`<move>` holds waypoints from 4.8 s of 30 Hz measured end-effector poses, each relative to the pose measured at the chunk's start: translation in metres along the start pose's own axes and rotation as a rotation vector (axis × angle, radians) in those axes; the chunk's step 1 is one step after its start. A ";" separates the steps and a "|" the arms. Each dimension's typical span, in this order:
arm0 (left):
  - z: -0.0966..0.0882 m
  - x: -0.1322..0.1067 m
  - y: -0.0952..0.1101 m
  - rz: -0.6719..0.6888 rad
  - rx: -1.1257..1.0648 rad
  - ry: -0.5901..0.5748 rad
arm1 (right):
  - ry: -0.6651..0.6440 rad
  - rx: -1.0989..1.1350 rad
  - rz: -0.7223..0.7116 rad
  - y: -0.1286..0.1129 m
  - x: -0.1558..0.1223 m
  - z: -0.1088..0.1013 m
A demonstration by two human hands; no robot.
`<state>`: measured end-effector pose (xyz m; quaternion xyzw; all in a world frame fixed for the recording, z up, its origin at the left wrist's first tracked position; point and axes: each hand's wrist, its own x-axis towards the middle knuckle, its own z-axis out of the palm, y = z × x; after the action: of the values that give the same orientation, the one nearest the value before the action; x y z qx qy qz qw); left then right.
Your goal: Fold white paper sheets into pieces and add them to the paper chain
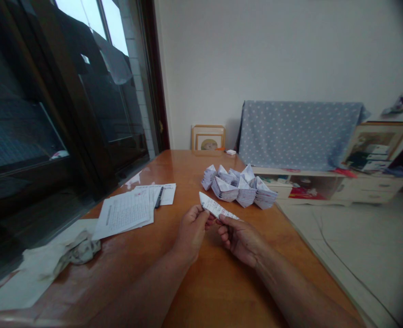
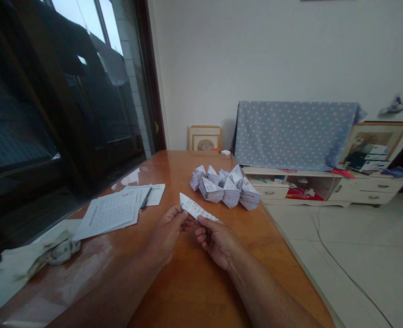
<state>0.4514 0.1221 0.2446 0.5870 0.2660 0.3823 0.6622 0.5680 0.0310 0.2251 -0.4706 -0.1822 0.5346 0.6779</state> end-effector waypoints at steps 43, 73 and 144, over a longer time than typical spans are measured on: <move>-0.015 0.014 0.001 -0.254 -0.527 -0.215 | 0.136 -0.336 -0.531 -0.008 -0.012 0.010; -0.019 0.010 0.000 -0.421 -0.290 -0.495 | 0.180 -0.663 -0.491 -0.013 -0.012 0.002; -0.012 0.015 -0.012 -0.225 -0.196 -0.342 | -0.058 -0.462 -0.346 -0.013 -0.013 0.000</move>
<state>0.4525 0.1407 0.2323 0.5429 0.1752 0.2249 0.7899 0.5707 0.0198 0.2387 -0.5592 -0.3960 0.3686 0.6282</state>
